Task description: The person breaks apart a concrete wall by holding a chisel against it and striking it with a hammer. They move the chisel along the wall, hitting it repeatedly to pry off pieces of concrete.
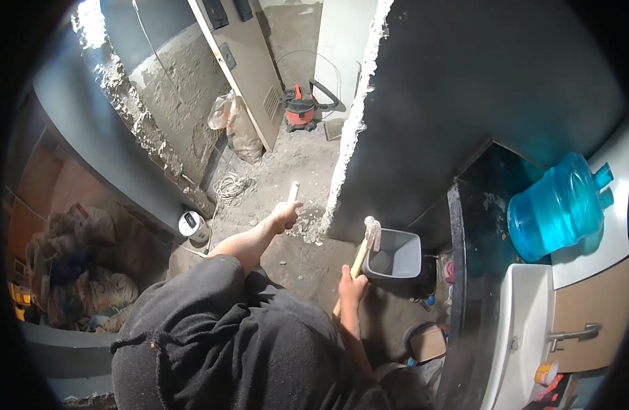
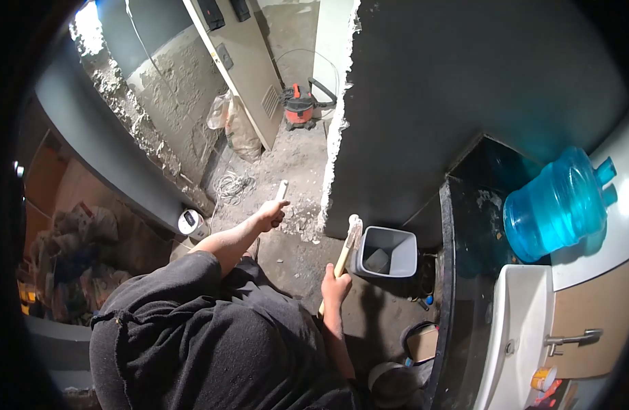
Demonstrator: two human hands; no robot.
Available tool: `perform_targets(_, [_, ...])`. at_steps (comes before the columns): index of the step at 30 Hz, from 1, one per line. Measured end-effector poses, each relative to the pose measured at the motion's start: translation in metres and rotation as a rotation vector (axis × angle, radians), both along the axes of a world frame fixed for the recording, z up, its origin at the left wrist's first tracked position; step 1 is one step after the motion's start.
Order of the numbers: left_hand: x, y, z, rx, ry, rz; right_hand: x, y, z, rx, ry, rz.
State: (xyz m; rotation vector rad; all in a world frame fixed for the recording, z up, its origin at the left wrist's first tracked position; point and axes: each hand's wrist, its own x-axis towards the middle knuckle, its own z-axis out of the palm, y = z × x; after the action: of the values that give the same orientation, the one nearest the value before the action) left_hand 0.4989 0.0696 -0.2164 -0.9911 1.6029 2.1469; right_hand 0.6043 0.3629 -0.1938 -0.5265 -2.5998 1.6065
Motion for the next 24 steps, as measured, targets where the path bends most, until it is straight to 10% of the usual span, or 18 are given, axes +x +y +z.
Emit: perform_targets(24, [-0.003, 0.010, 0.020, -0.119, 0.072, 0.058, -0.006, -0.007, 0.000, 0.014, -0.025, -0.015])
